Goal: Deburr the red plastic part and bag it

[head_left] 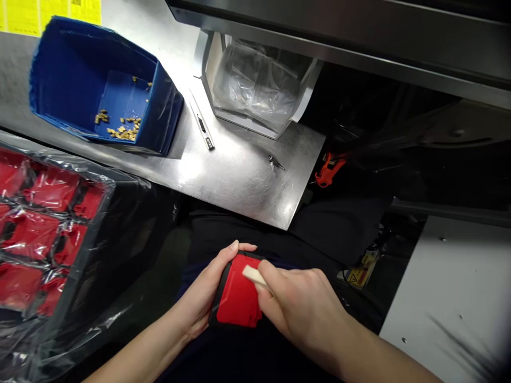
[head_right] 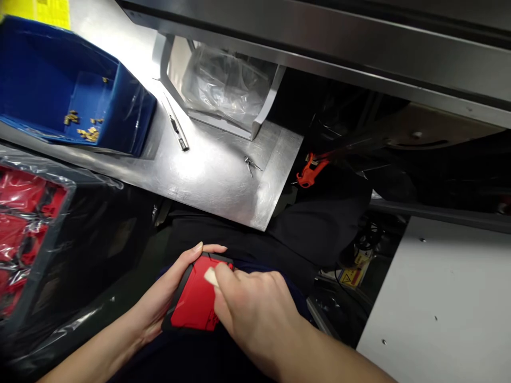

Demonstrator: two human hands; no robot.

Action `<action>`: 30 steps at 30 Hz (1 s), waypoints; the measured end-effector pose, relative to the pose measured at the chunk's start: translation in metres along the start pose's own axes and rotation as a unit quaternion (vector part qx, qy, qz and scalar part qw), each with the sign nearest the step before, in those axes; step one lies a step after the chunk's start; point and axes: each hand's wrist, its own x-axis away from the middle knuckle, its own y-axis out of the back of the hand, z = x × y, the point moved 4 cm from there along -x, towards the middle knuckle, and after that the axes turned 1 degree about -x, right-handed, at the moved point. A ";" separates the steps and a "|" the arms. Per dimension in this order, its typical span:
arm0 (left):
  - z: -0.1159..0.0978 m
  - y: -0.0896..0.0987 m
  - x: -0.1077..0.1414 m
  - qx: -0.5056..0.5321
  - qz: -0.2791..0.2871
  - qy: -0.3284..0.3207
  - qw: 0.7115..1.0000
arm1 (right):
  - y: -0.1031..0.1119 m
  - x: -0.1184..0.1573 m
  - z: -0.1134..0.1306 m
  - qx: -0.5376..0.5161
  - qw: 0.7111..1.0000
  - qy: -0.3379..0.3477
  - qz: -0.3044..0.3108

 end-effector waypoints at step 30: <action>0.006 -0.001 0.003 -0.025 -0.004 -0.049 0.998 | -0.002 0.008 -0.001 -0.011 1.000 -0.004 -0.002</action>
